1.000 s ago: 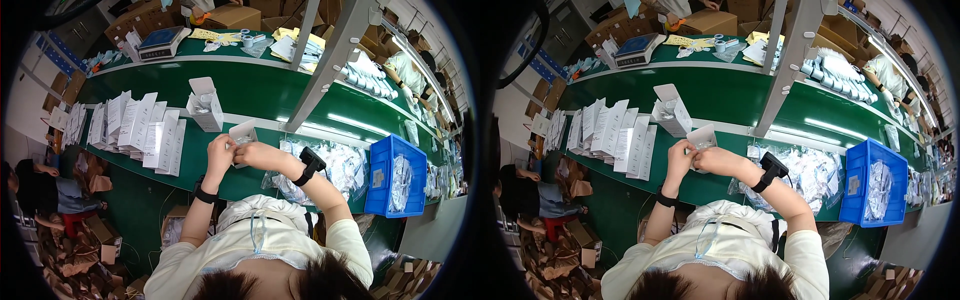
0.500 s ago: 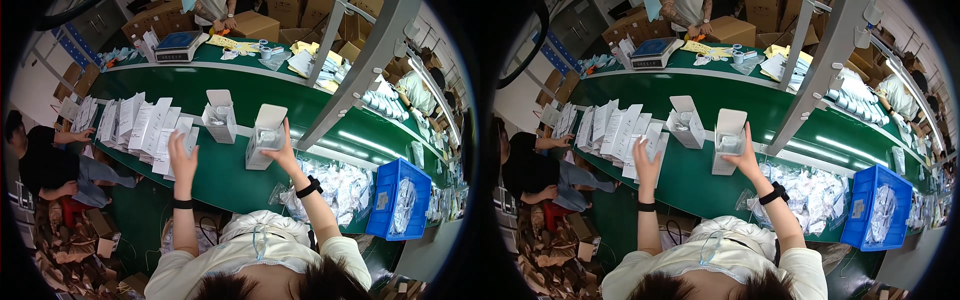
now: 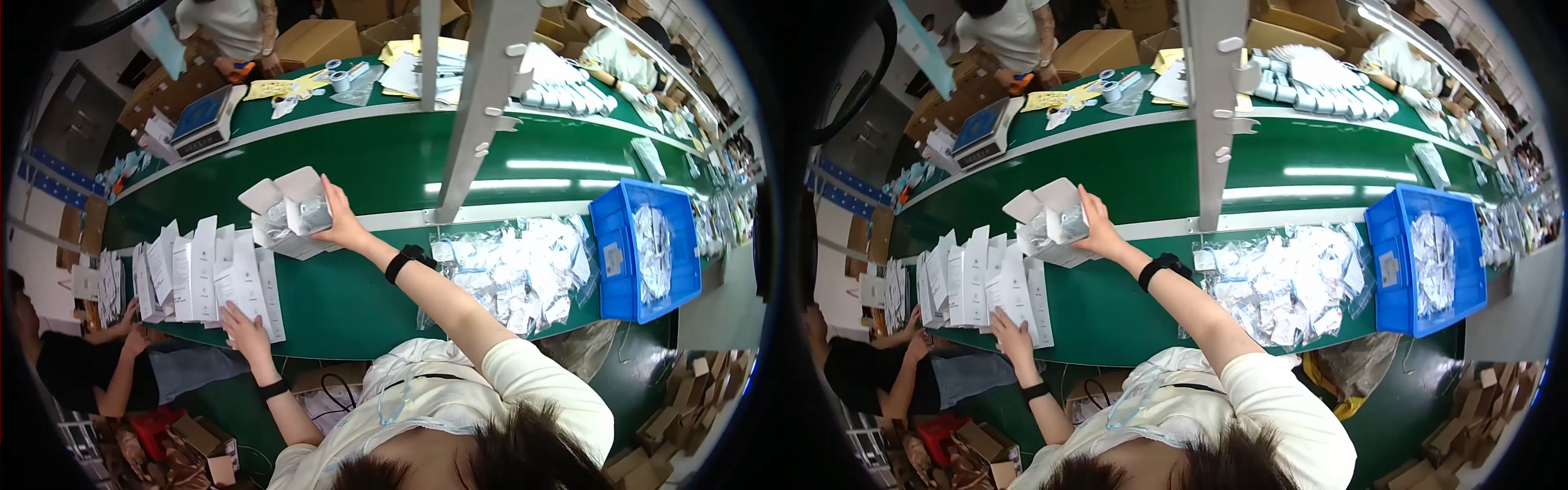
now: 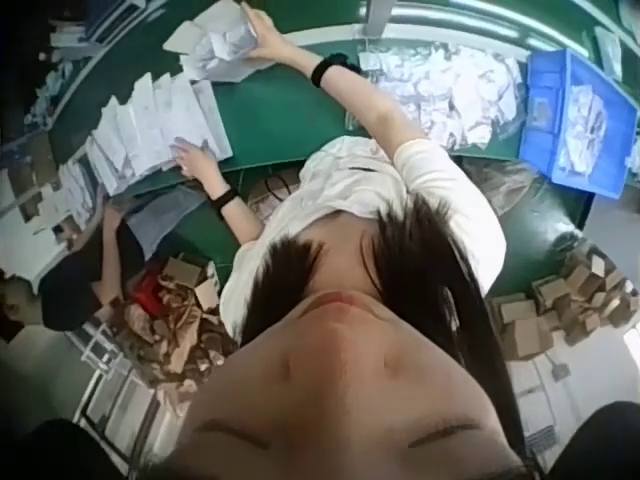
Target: Packing electronic components into white cardboard boxes and organizing them on an assembly line.
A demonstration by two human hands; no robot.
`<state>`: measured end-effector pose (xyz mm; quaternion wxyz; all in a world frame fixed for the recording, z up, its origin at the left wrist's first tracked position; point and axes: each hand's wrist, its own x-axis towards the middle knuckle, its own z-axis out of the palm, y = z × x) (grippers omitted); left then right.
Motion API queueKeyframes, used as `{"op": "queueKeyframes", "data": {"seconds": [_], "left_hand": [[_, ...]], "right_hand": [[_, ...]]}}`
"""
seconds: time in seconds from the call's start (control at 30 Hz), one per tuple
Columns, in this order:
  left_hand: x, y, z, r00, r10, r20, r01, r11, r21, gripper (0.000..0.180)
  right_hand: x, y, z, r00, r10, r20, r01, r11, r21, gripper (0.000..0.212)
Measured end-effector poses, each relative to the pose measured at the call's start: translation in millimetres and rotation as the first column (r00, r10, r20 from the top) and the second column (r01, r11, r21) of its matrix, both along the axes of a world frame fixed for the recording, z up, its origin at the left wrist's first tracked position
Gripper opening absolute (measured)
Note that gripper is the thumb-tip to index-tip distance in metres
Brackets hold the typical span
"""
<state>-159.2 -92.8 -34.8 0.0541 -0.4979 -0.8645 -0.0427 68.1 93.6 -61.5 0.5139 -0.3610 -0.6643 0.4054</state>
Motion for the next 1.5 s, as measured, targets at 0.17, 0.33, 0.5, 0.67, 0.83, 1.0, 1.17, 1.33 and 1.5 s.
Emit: {"op": "queueKeyframes", "data": {"seconds": [0.17, 0.33, 0.5, 0.67, 0.83, 1.0, 1.17, 1.33, 1.5], "left_hand": [[33, -35, 44, 0.965, 0.056, 0.257, -0.127, 0.955, 0.267, 0.079], [103, -43, 59, 0.995, -0.095, -0.016, 0.083, 0.768, 0.634, 0.094], [187, -39, 54, 0.708, -0.625, 0.329, 0.281, 0.677, 0.680, 0.098], [197, -23, 54, 0.020, -0.763, 0.646, 0.012, 0.646, 0.763, 0.092], [184, -5, 62, -0.145, -0.649, 0.747, 0.072, 0.746, 0.662, 0.079], [173, -14, 49, -0.237, -0.703, 0.670, -0.073, 0.701, 0.709, 0.072], [158, -10, 14, -0.286, -0.489, 0.824, -0.041, 0.865, 0.499, 0.066], [85, -22, -122, -0.641, -0.064, 0.765, -0.005, 0.997, 0.079, 0.067], [106, -13, -140, -0.883, 0.161, 0.441, 0.200, 0.979, 0.043, 0.073]], "right_hand": [[37, -36, 15, 0.976, -0.177, 0.128, 0.153, 0.971, 0.182, 0.101], [69, -121, 58, 0.921, 0.337, -0.193, -0.372, 0.908, -0.191, 0.098], [97, -150, 85, 0.844, 0.255, -0.472, -0.373, 0.911, -0.174, 0.102], [129, -149, 116, 0.912, 0.388, -0.132, -0.392, 0.920, -0.007, 0.102], [160, -146, 141, 0.943, 0.331, 0.020, -0.331, 0.935, 0.128, 0.092], [234, -186, 201, 0.949, 0.037, -0.314, 0.000, 0.993, 0.119, 0.070], [332, -289, 221, 0.606, -0.543, -0.581, 0.783, 0.535, 0.316, 0.036], [374, -322, 116, -0.047, -0.971, -0.233, 0.999, -0.042, -0.025, 0.026], [359, -319, -80, -0.270, -0.963, -0.008, 0.639, -0.173, -0.749, 0.055]]}}
